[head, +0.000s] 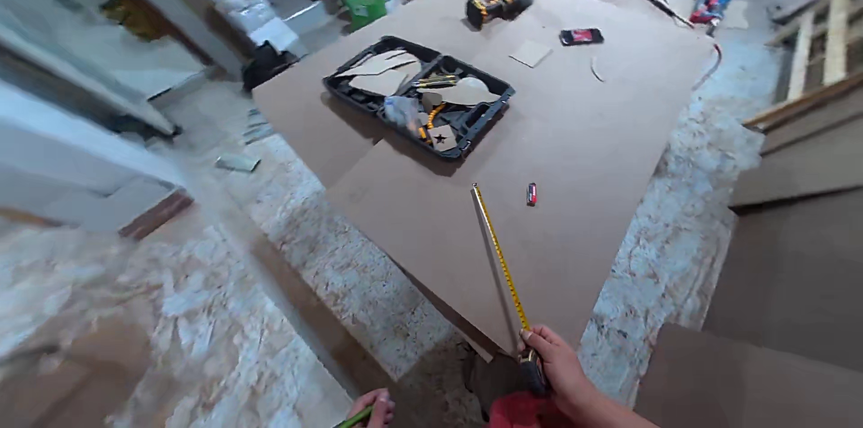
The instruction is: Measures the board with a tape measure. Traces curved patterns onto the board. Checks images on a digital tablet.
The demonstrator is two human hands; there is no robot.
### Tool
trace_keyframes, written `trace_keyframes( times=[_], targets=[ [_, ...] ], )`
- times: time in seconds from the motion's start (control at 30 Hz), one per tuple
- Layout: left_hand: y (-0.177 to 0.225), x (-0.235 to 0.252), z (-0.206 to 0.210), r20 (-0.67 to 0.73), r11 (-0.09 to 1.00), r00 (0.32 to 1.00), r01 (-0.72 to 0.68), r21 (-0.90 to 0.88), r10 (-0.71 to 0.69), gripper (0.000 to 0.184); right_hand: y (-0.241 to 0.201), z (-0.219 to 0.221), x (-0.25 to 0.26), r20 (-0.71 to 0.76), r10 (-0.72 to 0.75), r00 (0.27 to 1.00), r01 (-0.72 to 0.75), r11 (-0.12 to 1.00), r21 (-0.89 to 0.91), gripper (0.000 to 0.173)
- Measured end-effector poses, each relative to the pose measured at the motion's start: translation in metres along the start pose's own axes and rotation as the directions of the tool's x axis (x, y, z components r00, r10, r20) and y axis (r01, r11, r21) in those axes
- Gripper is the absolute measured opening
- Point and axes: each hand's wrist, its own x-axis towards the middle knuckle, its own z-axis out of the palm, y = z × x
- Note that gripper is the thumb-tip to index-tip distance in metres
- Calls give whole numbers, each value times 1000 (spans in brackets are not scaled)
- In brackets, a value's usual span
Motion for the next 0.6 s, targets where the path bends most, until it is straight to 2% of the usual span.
trace_keyframes(
  times=[0.07, 0.13, 0.23, 0.3, 0.37, 0.47, 0.53, 0.6],
  targets=[
    [21, 36, 14, 102, 985, 987, -137, 110, 126, 29, 5, 17, 12, -55, -26, 998, 30, 997, 67, 22],
    [47, 69, 26, 227, 895, 920, -371, 248, 319, 34, 2, 31, 24, -125, -43, 991, 59, 991, 124, 22],
    [111, 115, 47, 439, 653, 755, -649, 391, 488, 36, 0, 45, 24, -189, -60, 980, 93, 980, 175, 21],
    [158, 141, 78, 588, 490, 624, -777, 396, 515, 37, 5, 49, 12, -235, -32, 972, 76, 981, 179, 21],
    [203, 161, 122, 726, 316, 425, -902, 292, 541, 36, 12, 56, -2, -284, 8, 959, 35, 988, 148, 20],
    [258, 180, 205, 923, 119, 86, -992, 44, 374, 39, 23, 75, -12, -341, 54, 939, -14, 993, 118, 21],
    [275, 190, 263, 971, 3, -115, -993, -118, 208, 46, 31, 95, -7, -396, 50, 917, 6, 990, 138, 21],
    [272, 206, 311, 951, -113, -289, -954, -277, 106, 47, 37, 118, 0, -447, 59, 892, 6, 990, 141, 22]
  ],
)
